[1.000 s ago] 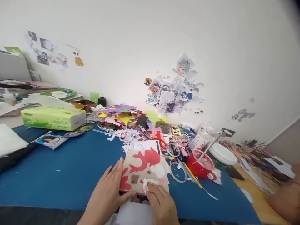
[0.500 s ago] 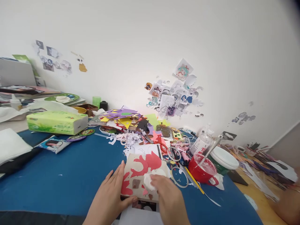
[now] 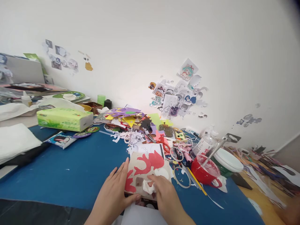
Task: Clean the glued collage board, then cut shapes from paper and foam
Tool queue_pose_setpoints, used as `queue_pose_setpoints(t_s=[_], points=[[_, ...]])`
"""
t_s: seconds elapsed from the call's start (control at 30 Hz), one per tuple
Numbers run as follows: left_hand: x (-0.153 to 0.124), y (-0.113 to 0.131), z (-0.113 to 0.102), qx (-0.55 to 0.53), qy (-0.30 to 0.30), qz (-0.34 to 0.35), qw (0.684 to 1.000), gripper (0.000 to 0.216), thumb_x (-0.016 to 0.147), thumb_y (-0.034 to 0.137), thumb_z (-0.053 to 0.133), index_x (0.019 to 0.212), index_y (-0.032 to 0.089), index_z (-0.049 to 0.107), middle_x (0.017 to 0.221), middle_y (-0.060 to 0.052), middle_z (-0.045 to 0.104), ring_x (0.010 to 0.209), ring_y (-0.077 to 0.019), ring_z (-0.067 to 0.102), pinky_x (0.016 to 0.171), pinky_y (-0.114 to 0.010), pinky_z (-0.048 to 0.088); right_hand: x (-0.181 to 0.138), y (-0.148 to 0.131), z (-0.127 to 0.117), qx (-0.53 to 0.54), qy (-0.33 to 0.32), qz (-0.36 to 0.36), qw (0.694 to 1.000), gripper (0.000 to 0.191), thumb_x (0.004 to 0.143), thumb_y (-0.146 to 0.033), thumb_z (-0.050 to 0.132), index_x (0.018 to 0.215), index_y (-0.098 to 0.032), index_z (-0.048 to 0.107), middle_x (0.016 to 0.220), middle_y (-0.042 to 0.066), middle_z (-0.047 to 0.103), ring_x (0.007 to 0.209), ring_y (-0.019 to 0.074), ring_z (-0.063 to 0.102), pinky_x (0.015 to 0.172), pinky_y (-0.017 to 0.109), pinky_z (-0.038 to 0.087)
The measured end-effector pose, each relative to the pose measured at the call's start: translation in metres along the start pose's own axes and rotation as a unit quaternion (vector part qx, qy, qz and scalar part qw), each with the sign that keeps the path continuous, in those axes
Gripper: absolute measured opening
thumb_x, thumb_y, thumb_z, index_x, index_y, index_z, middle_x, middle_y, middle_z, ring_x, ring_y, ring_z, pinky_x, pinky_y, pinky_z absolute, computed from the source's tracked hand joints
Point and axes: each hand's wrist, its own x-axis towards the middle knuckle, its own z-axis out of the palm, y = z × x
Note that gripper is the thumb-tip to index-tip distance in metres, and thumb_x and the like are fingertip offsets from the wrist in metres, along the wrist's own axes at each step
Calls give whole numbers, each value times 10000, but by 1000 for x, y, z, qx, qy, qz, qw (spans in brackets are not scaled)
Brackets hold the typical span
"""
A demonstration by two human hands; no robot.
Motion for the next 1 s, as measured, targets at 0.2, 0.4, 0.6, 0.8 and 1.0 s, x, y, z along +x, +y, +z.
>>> queue_pose_setpoints(t_s=[0.2,0.4,0.6,0.8,1.0], points=[[0,1,0,-6,-13,-25,1000,1211,610,601,634,1404,140,-155,1325,-166,467,1157,-285,511,951,-419,407,30,4,2,9,8,-15,1000,360,797,-29,333,974,-159,617,866,71,703,762,170,642,666,277,528],[-1,1,2,2,-2,-10,1000,1159,660,569,607,1398,128,-170,1321,-179,467,1144,-280,522,945,-414,402,15,-8,40,-103,-29,-173,979,249,762,-79,496,952,-29,648,871,151,705,795,218,637,738,299,527],[0,5,-4,-4,-19,-13,1000,1114,712,511,582,1382,107,-211,1322,-187,464,1151,-272,518,954,-428,391,20,-8,37,-133,-123,-191,965,202,702,-23,557,873,-29,664,790,154,704,691,212,624,620,292,512],[-1,3,-1,-7,-12,-13,1000,1138,682,598,581,1396,148,-182,1329,-176,459,1136,-285,528,949,-427,393,45,4,4,96,-136,50,985,318,749,12,463,807,-190,702,733,5,714,663,134,640,605,209,496],[-2,2,1,-7,5,-11,1000,1140,675,635,556,1401,135,-168,1312,-173,479,1120,-295,540,939,-429,400,48,5,-7,105,-19,83,991,343,797,-36,389,921,-161,683,836,57,708,758,157,638,670,254,503]])
